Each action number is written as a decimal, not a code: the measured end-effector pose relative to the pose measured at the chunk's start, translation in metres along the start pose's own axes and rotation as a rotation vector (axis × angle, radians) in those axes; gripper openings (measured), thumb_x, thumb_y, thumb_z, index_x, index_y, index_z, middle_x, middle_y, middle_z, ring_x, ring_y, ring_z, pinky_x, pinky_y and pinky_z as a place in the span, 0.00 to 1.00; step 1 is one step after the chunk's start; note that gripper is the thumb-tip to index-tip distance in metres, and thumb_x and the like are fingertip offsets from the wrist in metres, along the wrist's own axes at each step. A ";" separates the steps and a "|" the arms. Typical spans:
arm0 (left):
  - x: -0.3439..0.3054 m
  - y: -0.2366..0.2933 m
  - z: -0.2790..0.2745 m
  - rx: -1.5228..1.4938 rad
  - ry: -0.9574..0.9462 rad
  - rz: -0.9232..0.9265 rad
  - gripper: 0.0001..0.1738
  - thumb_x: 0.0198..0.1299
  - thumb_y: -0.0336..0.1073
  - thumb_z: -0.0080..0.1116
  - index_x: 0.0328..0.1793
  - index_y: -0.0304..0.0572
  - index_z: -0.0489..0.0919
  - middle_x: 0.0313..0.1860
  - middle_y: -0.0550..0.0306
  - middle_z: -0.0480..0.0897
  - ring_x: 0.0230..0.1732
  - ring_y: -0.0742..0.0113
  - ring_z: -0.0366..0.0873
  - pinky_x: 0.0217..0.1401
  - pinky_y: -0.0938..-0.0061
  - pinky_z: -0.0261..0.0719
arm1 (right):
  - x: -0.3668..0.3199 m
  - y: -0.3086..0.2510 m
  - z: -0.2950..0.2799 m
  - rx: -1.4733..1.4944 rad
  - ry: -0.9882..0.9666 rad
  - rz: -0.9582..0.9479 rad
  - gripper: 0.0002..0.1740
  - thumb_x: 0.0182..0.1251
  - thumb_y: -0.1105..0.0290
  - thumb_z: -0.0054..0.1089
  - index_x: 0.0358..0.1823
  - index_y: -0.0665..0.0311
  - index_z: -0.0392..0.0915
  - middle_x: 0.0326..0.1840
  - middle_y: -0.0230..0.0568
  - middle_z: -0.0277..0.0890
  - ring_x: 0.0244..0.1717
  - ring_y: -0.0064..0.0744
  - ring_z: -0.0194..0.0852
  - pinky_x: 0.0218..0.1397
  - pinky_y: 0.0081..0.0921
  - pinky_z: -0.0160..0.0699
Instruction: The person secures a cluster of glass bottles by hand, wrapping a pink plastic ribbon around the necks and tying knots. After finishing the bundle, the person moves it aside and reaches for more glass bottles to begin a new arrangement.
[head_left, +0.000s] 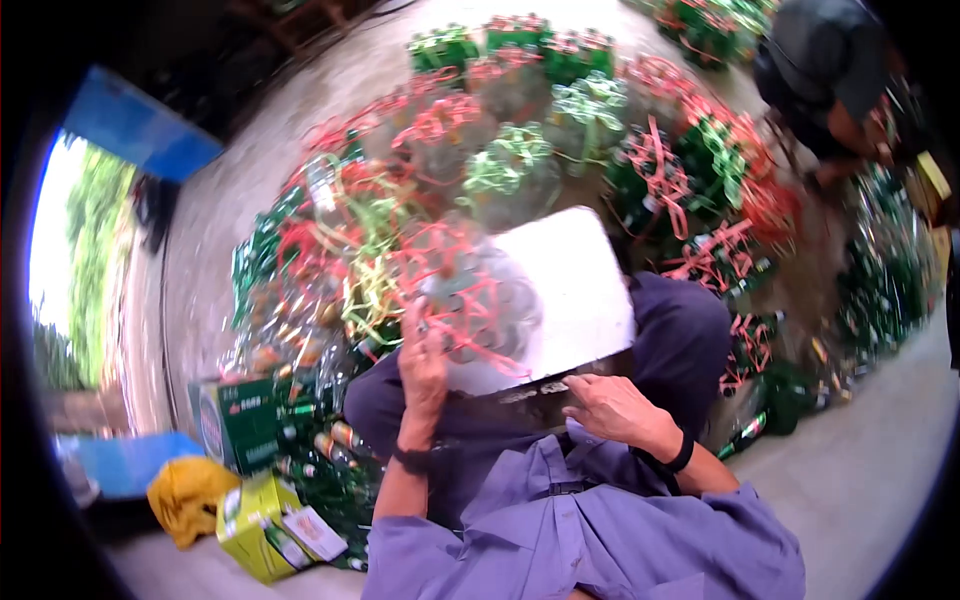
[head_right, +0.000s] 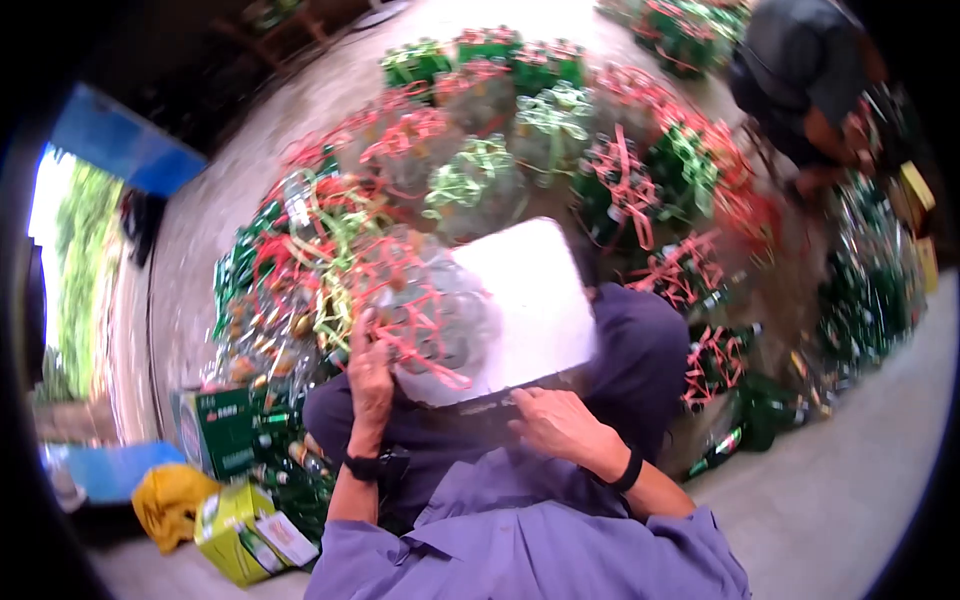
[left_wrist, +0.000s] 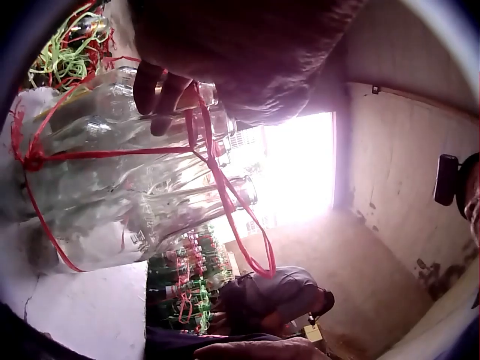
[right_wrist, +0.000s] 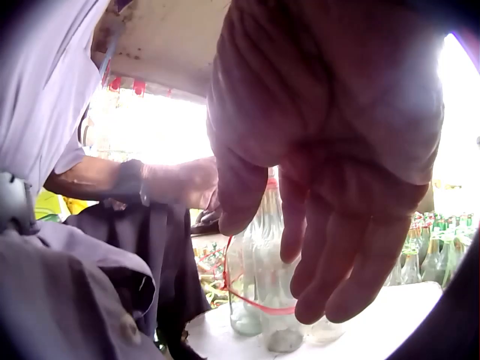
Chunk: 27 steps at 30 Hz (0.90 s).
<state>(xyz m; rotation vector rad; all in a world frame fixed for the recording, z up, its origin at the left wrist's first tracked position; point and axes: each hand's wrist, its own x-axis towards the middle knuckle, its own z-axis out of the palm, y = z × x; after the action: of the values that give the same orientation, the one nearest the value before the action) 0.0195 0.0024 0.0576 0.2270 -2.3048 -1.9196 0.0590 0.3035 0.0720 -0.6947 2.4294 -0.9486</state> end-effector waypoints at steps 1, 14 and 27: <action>0.001 0.000 0.000 0.138 -0.003 0.084 0.25 0.76 0.32 0.48 0.78 0.34 0.67 0.74 0.48 0.72 0.72 0.58 0.71 0.72 0.68 0.69 | -0.004 0.002 -0.004 0.012 0.079 -0.028 0.19 0.67 0.63 0.66 0.49 0.70 0.73 0.41 0.56 0.81 0.43 0.61 0.82 0.46 0.51 0.80; -0.002 0.019 0.019 0.105 -0.028 0.047 0.29 0.78 0.36 0.44 0.82 0.36 0.61 0.80 0.48 0.65 0.78 0.57 0.65 0.78 0.64 0.65 | -0.063 0.041 -0.061 0.215 0.800 -0.047 0.08 0.69 0.75 0.65 0.46 0.71 0.82 0.36 0.51 0.85 0.34 0.44 0.88 0.37 0.33 0.86; -0.003 0.019 0.021 0.167 -0.005 0.057 0.29 0.79 0.38 0.43 0.83 0.36 0.60 0.82 0.46 0.63 0.83 0.55 0.58 0.84 0.60 0.54 | -0.098 0.148 -0.030 1.175 1.070 0.573 0.14 0.78 0.63 0.59 0.51 0.67 0.84 0.35 0.36 0.85 0.27 0.19 0.80 0.30 0.15 0.78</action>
<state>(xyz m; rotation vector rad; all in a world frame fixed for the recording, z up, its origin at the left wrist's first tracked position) 0.0173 0.0269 0.0727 0.1725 -2.4485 -1.7049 0.0755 0.4713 0.0080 1.0814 1.8604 -2.4309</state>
